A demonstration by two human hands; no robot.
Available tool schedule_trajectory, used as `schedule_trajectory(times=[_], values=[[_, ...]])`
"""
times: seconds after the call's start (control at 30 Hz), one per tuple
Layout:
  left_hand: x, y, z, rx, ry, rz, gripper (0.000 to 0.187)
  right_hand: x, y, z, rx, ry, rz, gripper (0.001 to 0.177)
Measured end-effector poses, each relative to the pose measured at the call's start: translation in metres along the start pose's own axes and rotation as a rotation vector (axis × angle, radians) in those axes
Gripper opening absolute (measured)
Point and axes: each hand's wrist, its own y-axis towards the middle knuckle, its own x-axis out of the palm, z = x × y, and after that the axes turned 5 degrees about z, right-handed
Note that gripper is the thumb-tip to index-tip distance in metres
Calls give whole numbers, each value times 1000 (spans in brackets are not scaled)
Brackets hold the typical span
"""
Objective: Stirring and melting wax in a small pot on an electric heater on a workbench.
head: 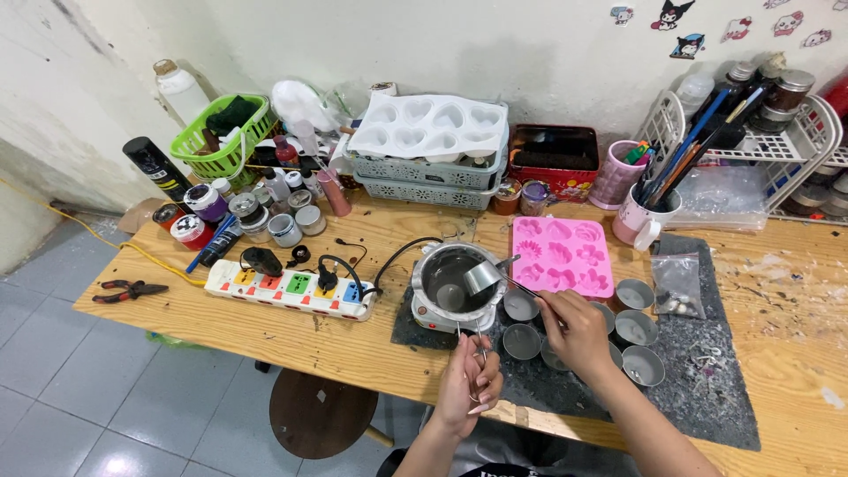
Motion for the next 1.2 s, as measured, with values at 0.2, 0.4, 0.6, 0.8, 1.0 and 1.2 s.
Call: schedule_trajectory(times=[0.2, 0.4, 0.6, 0.8, 1.0, 1.2], values=[[-1, 0, 0, 1, 7, -3, 46, 1, -2, 2, 3, 14, 13, 14], [4, -1, 2, 6, 14, 9, 47, -1, -1, -2, 43, 16, 0, 14], [1, 1, 1, -1, -12, -6, 45, -2, -1, -3, 21, 16, 15, 14], [2, -1, 1, 7, 1, -1, 45, 0, -4, 0, 32, 0, -8, 15], [5, -2, 4, -6, -4, 14, 46, 0, -4, -1, -8, 1, 6, 14], [1, 0, 0, 11, 16, 16, 49, 1, -4, -1, -3, -11, 1, 14]])
